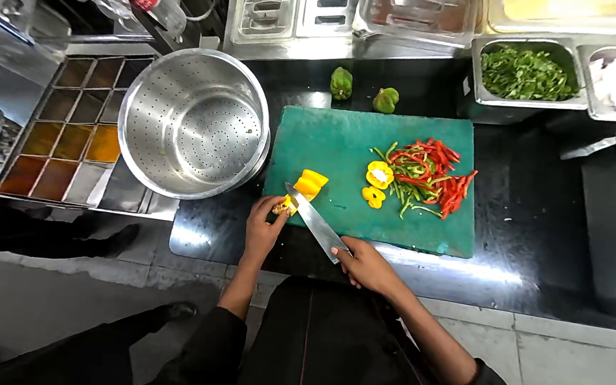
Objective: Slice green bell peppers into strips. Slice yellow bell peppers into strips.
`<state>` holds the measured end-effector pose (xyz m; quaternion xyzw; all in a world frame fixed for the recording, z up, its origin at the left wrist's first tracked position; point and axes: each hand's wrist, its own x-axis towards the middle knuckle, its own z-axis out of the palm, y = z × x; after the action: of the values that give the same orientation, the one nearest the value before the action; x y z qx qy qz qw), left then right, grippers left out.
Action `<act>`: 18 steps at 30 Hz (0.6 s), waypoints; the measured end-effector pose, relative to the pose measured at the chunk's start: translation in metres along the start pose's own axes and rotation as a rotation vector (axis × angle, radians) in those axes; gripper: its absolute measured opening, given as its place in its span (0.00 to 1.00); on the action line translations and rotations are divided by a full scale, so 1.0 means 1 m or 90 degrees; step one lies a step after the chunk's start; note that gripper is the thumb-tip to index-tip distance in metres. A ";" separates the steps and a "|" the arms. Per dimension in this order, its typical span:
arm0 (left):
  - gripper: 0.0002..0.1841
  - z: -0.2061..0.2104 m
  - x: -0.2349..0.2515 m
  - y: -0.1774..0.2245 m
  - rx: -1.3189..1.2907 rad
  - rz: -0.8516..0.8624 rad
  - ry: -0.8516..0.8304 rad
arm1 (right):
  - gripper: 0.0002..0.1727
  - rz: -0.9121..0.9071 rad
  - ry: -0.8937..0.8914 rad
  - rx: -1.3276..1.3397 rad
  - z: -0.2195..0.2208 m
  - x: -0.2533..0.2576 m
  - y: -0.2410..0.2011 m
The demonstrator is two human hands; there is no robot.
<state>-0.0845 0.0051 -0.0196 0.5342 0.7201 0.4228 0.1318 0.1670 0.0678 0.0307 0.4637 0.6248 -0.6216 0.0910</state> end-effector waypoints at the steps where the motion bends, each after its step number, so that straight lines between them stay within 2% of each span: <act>1: 0.15 -0.001 0.000 0.000 -0.002 -0.001 -0.008 | 0.18 -0.006 0.001 -0.011 0.001 0.000 0.001; 7: 0.14 -0.002 0.000 -0.004 -0.013 0.015 -0.013 | 0.18 -0.016 0.042 -0.079 0.006 0.003 -0.002; 18: 0.14 0.002 -0.003 -0.008 -0.006 0.022 0.005 | 0.18 -0.040 0.028 -0.034 0.002 0.027 -0.023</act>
<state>-0.0870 0.0028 -0.0277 0.5446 0.7090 0.4305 0.1244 0.1350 0.0829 0.0274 0.4548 0.6572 -0.5969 0.0702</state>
